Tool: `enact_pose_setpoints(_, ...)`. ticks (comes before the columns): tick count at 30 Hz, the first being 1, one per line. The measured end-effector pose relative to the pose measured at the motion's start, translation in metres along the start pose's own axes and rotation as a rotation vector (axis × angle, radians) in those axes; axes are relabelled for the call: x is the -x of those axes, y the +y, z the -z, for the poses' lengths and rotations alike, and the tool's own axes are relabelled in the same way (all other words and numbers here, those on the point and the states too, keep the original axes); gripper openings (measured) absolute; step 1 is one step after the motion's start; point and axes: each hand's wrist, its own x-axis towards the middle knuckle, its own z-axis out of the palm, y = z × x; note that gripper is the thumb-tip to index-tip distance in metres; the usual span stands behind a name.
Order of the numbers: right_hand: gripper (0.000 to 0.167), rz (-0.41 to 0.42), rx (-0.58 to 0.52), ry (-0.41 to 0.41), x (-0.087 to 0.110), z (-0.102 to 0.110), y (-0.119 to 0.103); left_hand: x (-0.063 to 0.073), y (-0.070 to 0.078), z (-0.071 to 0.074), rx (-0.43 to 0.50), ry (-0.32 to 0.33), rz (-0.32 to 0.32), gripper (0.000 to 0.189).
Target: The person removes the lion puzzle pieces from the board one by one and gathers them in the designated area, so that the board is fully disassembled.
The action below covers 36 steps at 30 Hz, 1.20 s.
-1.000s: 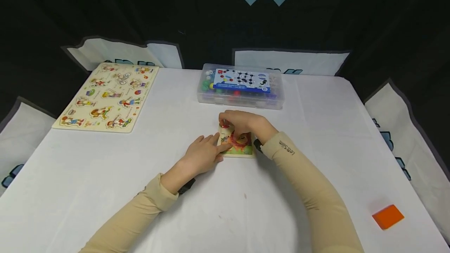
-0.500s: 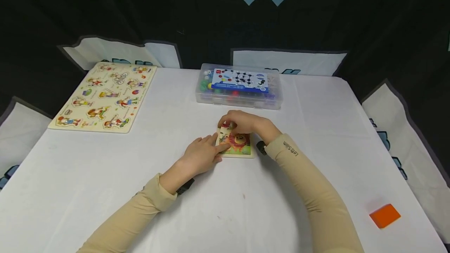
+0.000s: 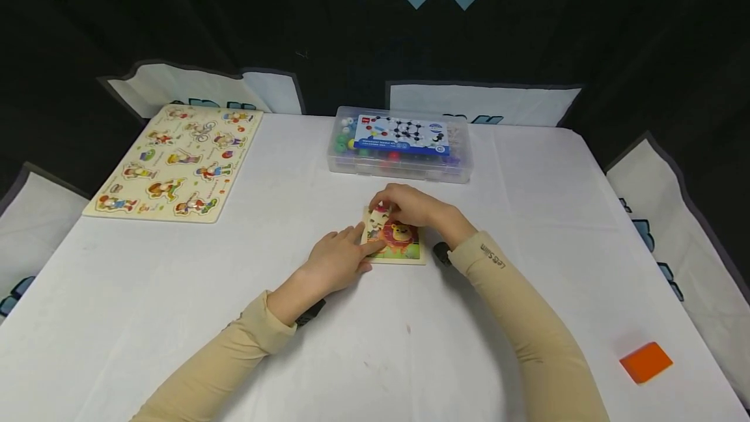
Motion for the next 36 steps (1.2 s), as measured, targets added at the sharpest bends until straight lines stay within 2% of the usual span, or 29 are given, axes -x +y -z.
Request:
enact_pose_setpoints(6, 0.033, -0.020, 0.039, 0.050, 0.007, -0.001, 0.004, 0.000, 0.001, 0.001, 0.005, -0.011, -0.004, 0.046)
enact_pose_setpoints(11, 0.034, -0.075, 0.066, 0.117, 0.020, 0.001, 0.004, 0.000, 0.001, 0.001, 0.003, -0.010, -0.009, 0.046)
enact_pose_setpoints(15, 0.036, -0.116, 0.044, 0.181, 0.036, 0.002, 0.010, 0.000, 0.002, 0.001, 0.002, -0.008, -0.013, 0.046)
enact_pose_setpoints(22, 0.039, -0.183, -0.011, 0.274, 0.074, 0.004, 0.035, 0.000, 0.002, 0.002, 0.030, -0.014, -0.016, 0.046)
enact_pose_setpoints(29, 0.041, -0.291, -0.007, 0.247, 0.105, 0.007, 0.054, 0.000, 0.000, 0.001, 0.057, -0.010, 0.001, 0.047)
enact_pose_setpoints(36, 0.046, -0.318, -0.025, 0.204, 0.112, 0.012, 0.055, 0.000, -0.001, 0.000, 0.083, -0.005, 0.003, 0.047)
